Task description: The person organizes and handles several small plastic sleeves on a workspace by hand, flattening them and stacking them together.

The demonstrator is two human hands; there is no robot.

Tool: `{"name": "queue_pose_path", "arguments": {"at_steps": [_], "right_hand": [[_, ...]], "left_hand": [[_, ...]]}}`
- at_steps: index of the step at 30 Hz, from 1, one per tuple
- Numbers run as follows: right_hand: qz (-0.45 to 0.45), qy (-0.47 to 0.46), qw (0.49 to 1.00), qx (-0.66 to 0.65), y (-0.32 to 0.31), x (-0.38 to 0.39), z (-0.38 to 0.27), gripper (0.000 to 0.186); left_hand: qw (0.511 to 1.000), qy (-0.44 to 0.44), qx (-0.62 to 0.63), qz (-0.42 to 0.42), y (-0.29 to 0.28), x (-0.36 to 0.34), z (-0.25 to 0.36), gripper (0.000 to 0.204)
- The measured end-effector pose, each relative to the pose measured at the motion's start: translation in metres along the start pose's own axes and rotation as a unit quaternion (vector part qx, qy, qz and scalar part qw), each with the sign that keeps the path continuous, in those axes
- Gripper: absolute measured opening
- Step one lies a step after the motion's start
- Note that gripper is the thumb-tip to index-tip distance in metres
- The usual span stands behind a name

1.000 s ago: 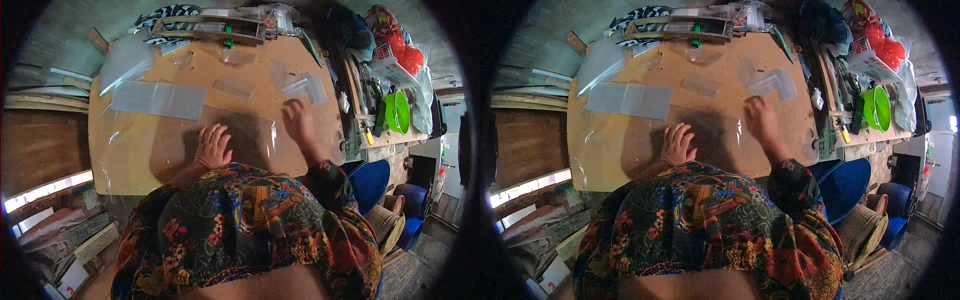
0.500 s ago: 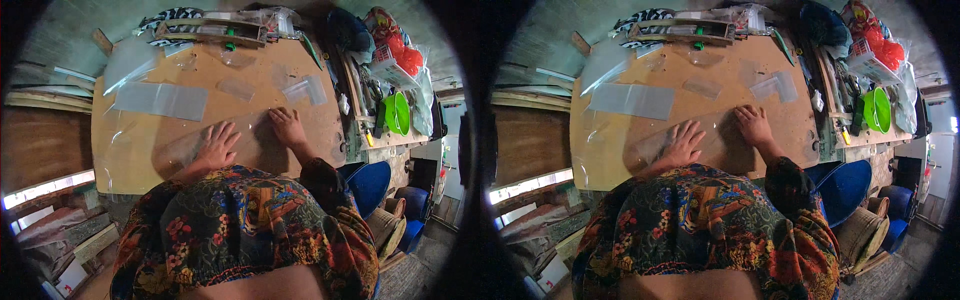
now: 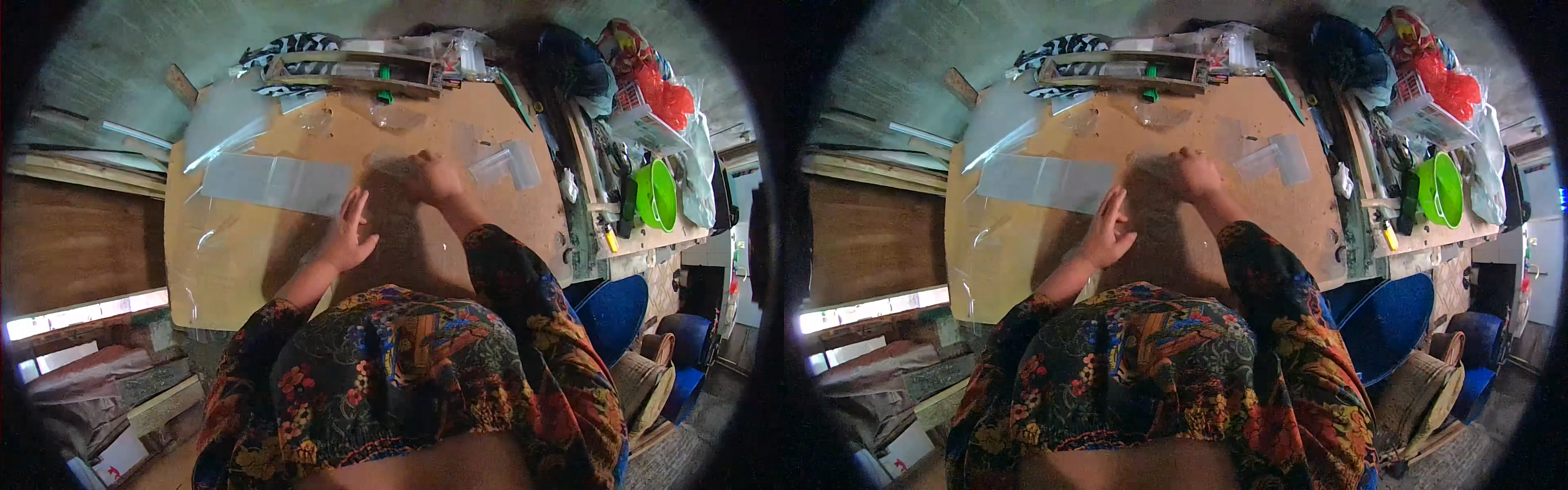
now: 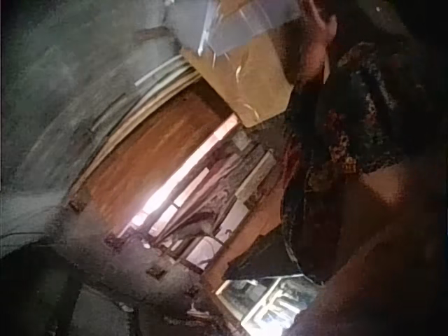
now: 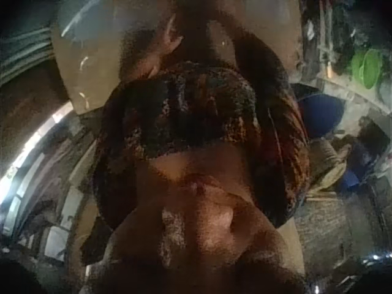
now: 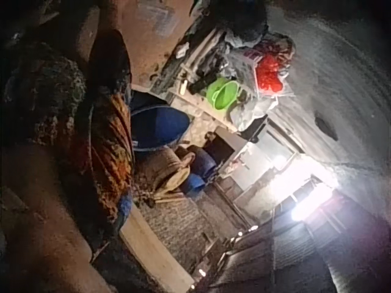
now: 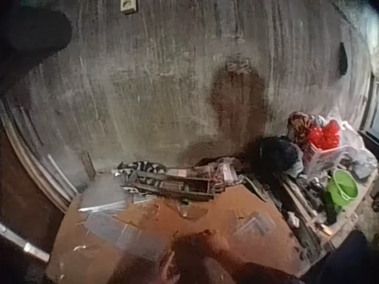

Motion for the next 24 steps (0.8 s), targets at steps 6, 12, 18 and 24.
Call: {"name": "queue_pose_path", "arguments": {"at_steps": [6,12,18,24], "right_hand": [[-0.105,-0.037,0.982,0.152,0.031,-0.026,-0.032,0.028],[-0.041,-0.018,0.998,0.041,0.031,-0.035,0.016,0.025],[-0.109,0.2,0.683,-0.694,-0.011,0.015,0.038,0.02],[-0.093,0.175,0.641,-0.741,-0.028,0.078,0.034,0.023]], "left_hand": [[0.966,0.059,-0.248,0.037,-0.01,-0.02,-0.025,0.056],[0.965,-0.165,0.201,-0.021,-0.044,-0.044,-0.062,0.036],[0.844,-0.238,0.473,0.089,-0.074,-0.042,-0.101,0.028],[0.953,-0.091,0.289,-0.024,0.02,-0.052,0.016,0.041]]}}
Point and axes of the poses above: each hand's wrist, its own x-axis away from the middle knuckle, its own y-axis out of the palm, z = x × y, the point moved 4 cm from there along -x, towards the middle knuckle, and after that the axes turned 2 degrees about -y, right-handed, at the moved point
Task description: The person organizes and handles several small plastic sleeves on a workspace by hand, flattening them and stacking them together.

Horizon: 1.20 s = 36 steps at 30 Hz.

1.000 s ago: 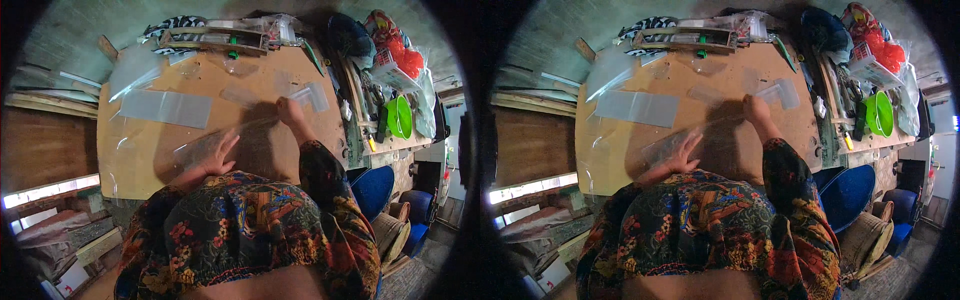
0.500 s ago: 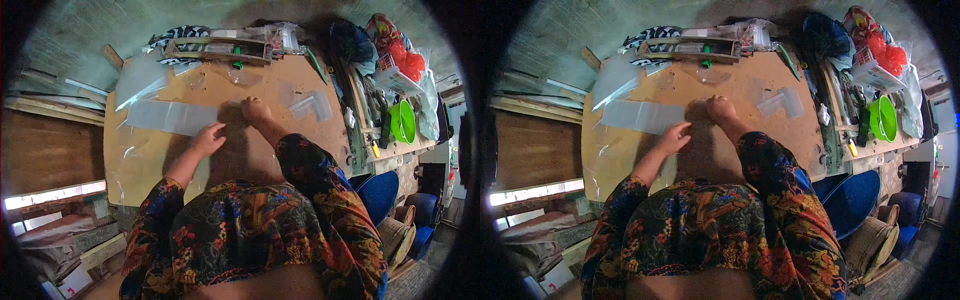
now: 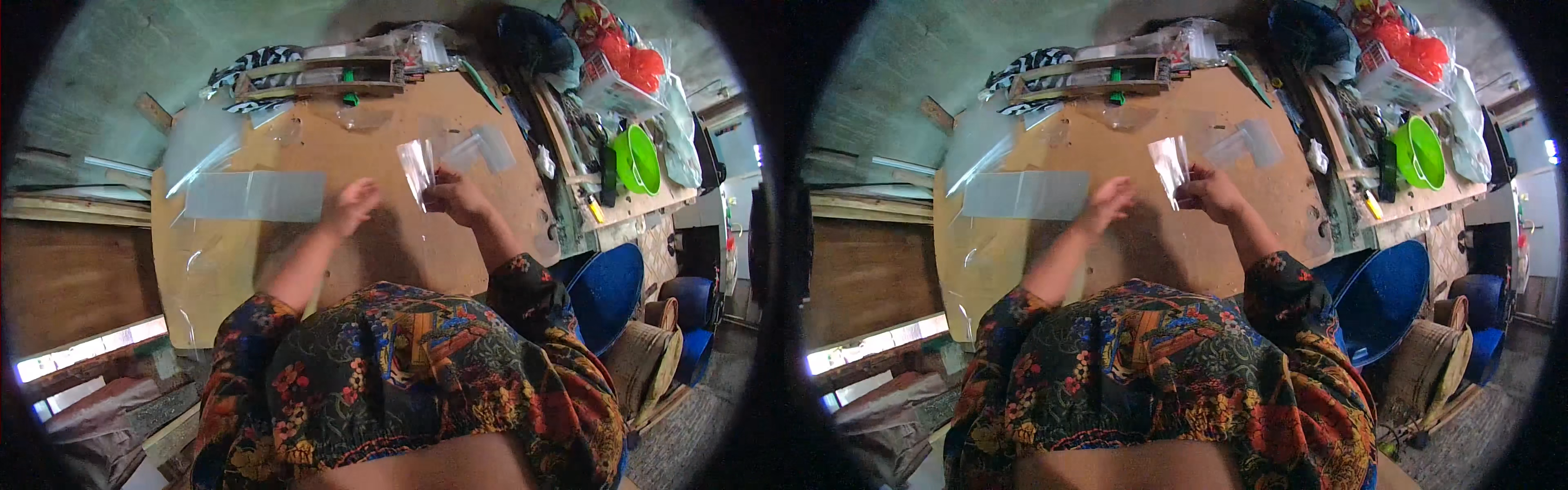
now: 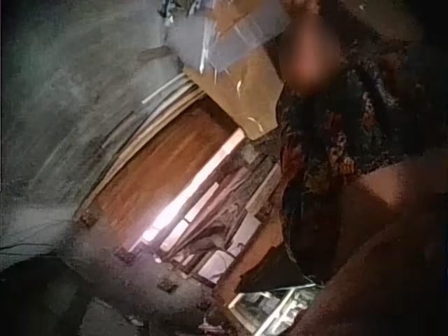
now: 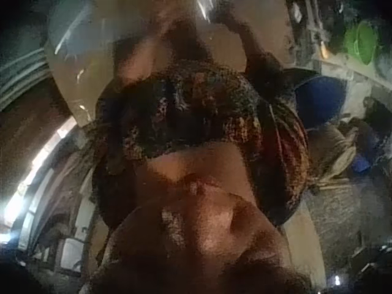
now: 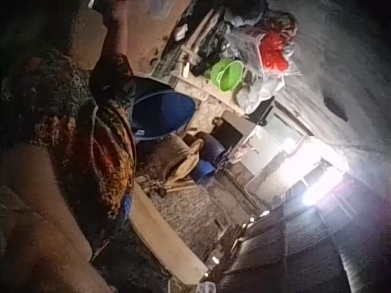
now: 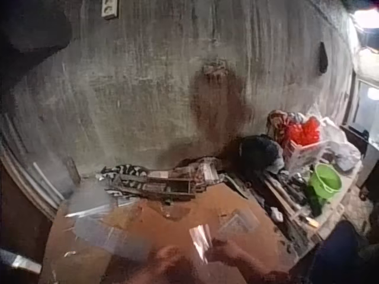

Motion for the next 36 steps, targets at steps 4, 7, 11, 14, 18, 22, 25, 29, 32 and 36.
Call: {"name": "queue_pose_path", "arguments": {"at_steps": [4,7,11,14,18,22,25,29,32,36], "right_hand": [[0.029,-0.022,0.995,0.088,0.008,0.033,0.001,0.04],[0.057,-0.042,0.995,0.064,0.004,0.052,0.009,0.056],[0.122,-0.122,0.964,0.204,-0.014,0.063,0.019,0.055],[0.176,-0.104,0.952,0.227,-0.043,0.065,0.028,0.045],[0.229,-0.06,0.955,0.179,-0.06,0.069,0.025,0.03],[0.295,-0.086,0.937,0.168,-0.141,0.052,0.044,0.027],[0.339,-0.089,0.888,0.299,-0.153,0.055,0.025,0.029],[0.421,-0.224,0.647,0.595,-0.133,0.077,-0.018,0.032],[0.389,-0.186,0.661,0.614,-0.094,0.086,-0.04,0.033],[0.27,-0.217,0.7,0.625,-0.084,0.072,0.001,0.034]], "left_hand": [[1.0,-0.006,0.01,-0.018,0.069,-0.008,-0.007,0.032],[0.998,0.018,-0.061,0.017,0.081,-0.006,-0.016,0.018],[0.996,-0.003,-0.09,-0.026,0.096,-0.009,-0.026,0.018],[0.984,-0.015,-0.176,-0.031,0.105,-0.01,-0.02,0.017],[0.981,-0.057,-0.184,-0.013,0.11,-0.012,-0.026,0.017],[0.988,-0.065,-0.14,0.006,0.108,-0.023,-0.036,0.019],[0.986,-0.071,-0.152,0.023,0.098,-0.022,-0.036,0.019],[0.984,-0.108,-0.142,0.021,0.096,-0.018,-0.038,0.018],[0.988,-0.097,-0.114,0.037,0.093,-0.017,-0.043,0.019],[0.983,-0.064,-0.164,0.055,0.094,-0.016,-0.049,0.021]]}}
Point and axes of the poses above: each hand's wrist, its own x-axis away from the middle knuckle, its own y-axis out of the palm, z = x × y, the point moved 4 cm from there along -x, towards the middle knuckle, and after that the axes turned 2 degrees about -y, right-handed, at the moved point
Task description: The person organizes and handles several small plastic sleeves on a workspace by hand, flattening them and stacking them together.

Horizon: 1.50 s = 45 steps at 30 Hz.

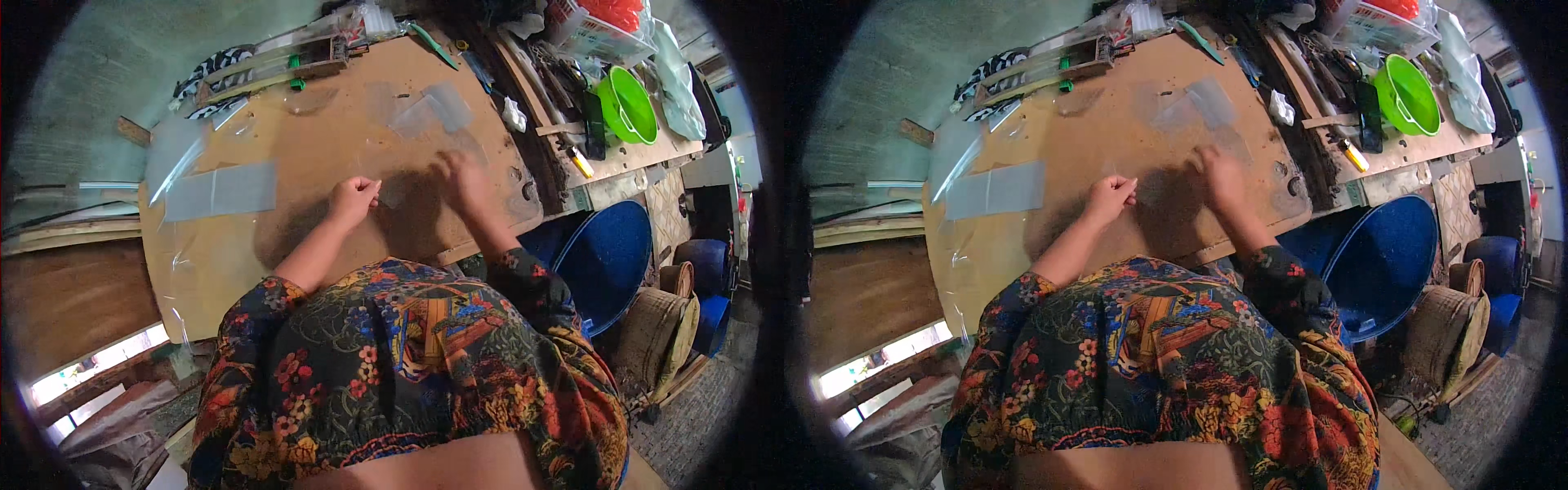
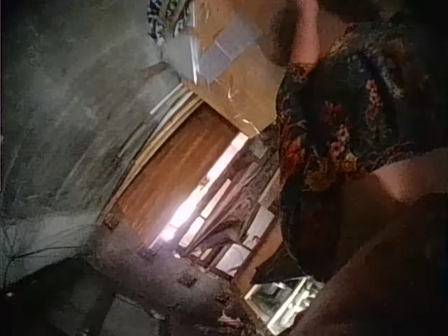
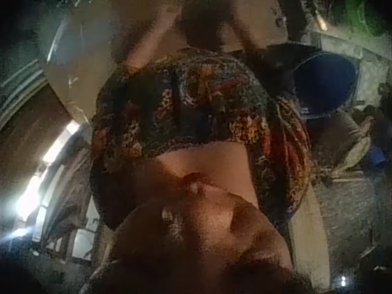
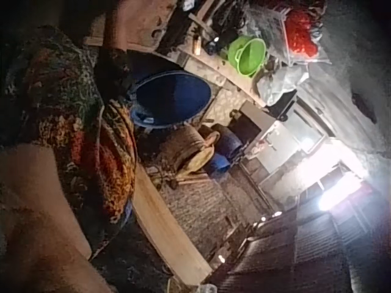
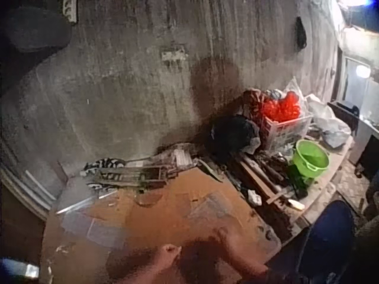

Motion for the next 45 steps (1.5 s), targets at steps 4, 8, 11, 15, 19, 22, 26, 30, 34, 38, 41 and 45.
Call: {"name": "queue_pose_path", "arguments": {"at_steps": [4,8,11,15,19,22,26,30,34,38,41,45], "right_hand": [[-0.074,0.127,0.948,-0.283,0.041,0.028,-0.024,0.037],[-0.067,0.164,0.91,-0.375,0.055,0.031,-0.012,0.039],[-0.162,0.122,0.951,-0.236,0.023,0.026,-0.041,0.04],[0.002,-0.233,0.97,-0.067,-0.01,0.013,-0.061,0.035],[-0.095,-0.347,0.931,-0.055,0.0,0.024,-0.06,0.03],[-0.09,-0.278,0.953,0.074,0.02,0.041,-0.036,0.025],[-0.077,-0.161,0.982,0.067,0.017,0.056,-0.028,0.029],[-0.074,-0.12,0.987,0.075,0.015,0.064,-0.026,0.031],[-0.041,-0.112,0.988,0.098,-0.001,0.07,-0.037,0.032],[-0.06,-0.182,0.972,0.138,0.006,0.078,-0.036,0.034],[-0.1,-0.177,0.969,0.141,0.015,0.076,-0.03,0.033],[-0.077,-0.185,0.977,0.077,0.011,0.075,-0.03,0.029]], "left_hand": [[0.998,-0.028,0.042,0.024,0.012,0.018,0.001,0.024],[0.989,-0.061,0.135,0.0,0.016,0.03,-0.006,0.027],[0.998,-0.017,0.065,0.012,0.002,0.026,-0.01,0.024],[0.913,0.145,-0.373,-0.072,-0.004,0.014,0.045,0.018],[0.806,0.224,-0.514,-0.192,0.016,-0.002,0.073,0.016],[0.796,0.323,-0.495,-0.128,0.028,-0.002,0.074,0.013],[0.85,0.396,-0.346,0.033,0.015,0.0,0.051,0.012],[0.83,0.408,-0.377,0.044,0.01,0.029,0.03,0.019],[0.807,0.414,-0.406,0.113,0.013,0.046,0.014,0.032],[0.819,0.377,-0.423,0.096,0.017,0.042,0.015,0.041],[0.83,0.35,-0.426,0.084,0.02,0.039,0.011,0.045],[0.834,0.36,-0.411,0.084,0.02,0.043,0.014,0.046]]}}
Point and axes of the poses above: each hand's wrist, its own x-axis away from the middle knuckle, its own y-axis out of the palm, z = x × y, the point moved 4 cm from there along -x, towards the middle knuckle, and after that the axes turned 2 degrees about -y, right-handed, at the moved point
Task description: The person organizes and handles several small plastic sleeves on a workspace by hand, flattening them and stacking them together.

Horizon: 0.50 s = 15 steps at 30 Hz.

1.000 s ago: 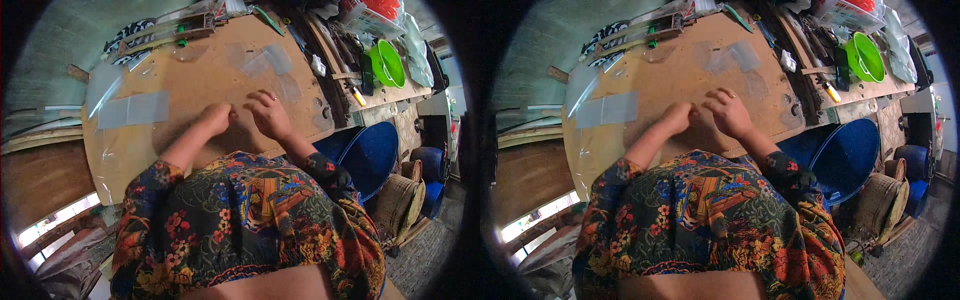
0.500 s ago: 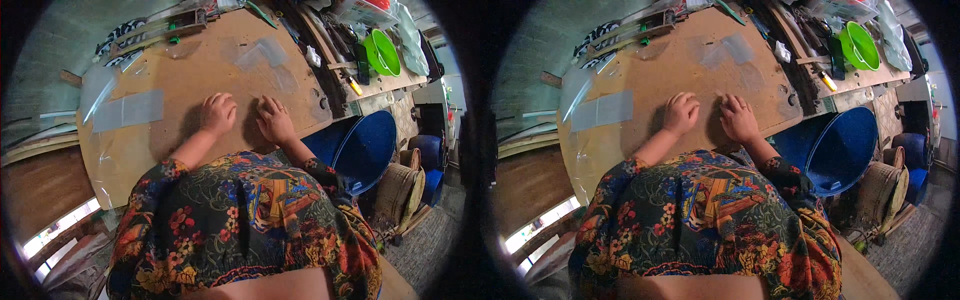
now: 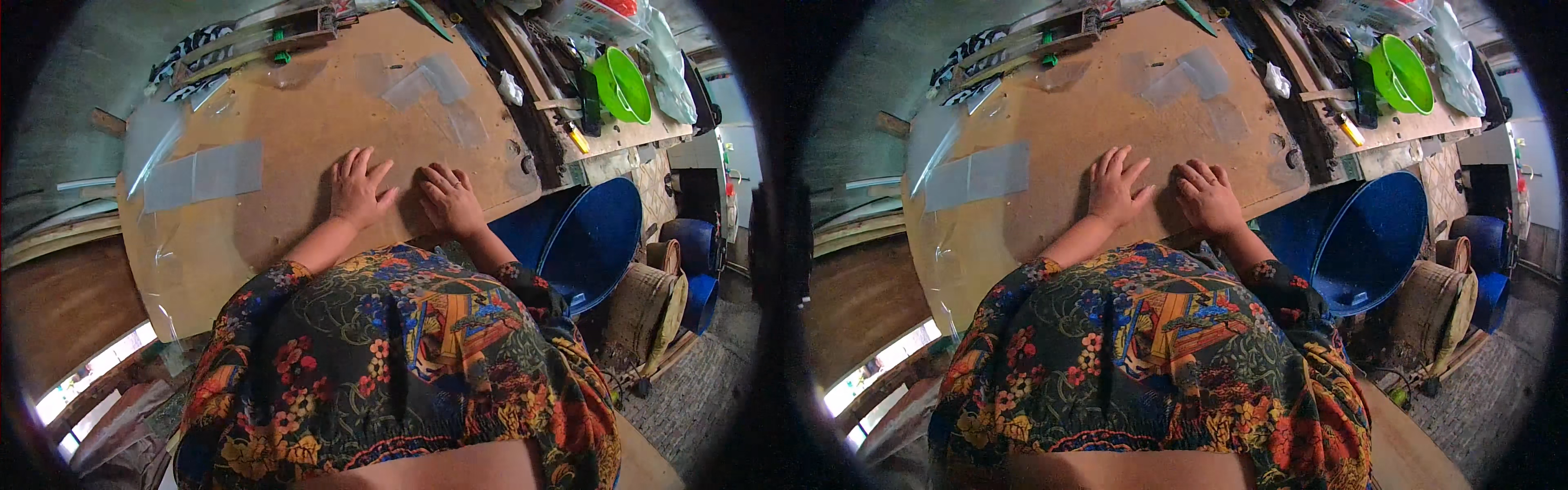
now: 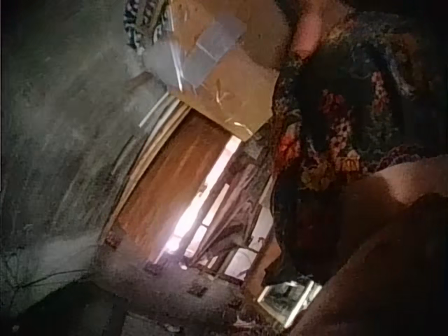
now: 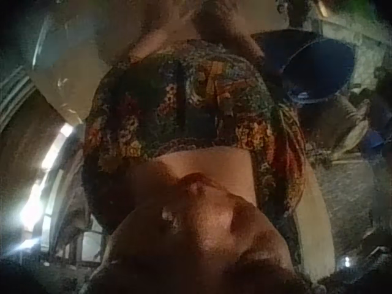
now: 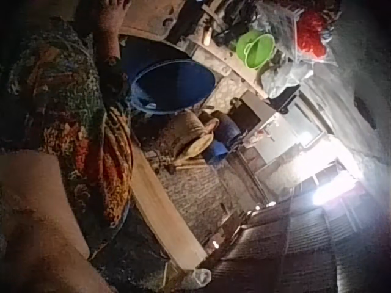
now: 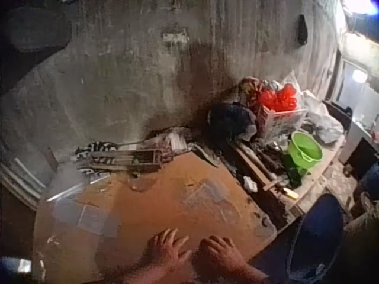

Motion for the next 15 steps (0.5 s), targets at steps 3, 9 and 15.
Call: {"name": "queue_pose_path", "arguments": {"at_steps": [3,9,15], "right_hand": [[0.013,-0.007,1.0,-0.016,-0.0016,0.0005,0.0038,0.028],[0.02,-0.015,1.0,-0.005,0.001,0.0015,0.0035,0.028],[0.041,-0.01,0.999,-0.01,-0.0015,0.0008,0.0027,0.027]], "left_hand": [[1.0,0.007,-0.001,-0.007,-0.0023,0.0002,0.0007,0.045],[1.0,0.01,0.0,-0.002,-0.0002,0.0003,-0.0001,0.044],[1.0,0.001,-0.002,-0.005,-0.0019,-0.0001,0.0001,0.044]]}}
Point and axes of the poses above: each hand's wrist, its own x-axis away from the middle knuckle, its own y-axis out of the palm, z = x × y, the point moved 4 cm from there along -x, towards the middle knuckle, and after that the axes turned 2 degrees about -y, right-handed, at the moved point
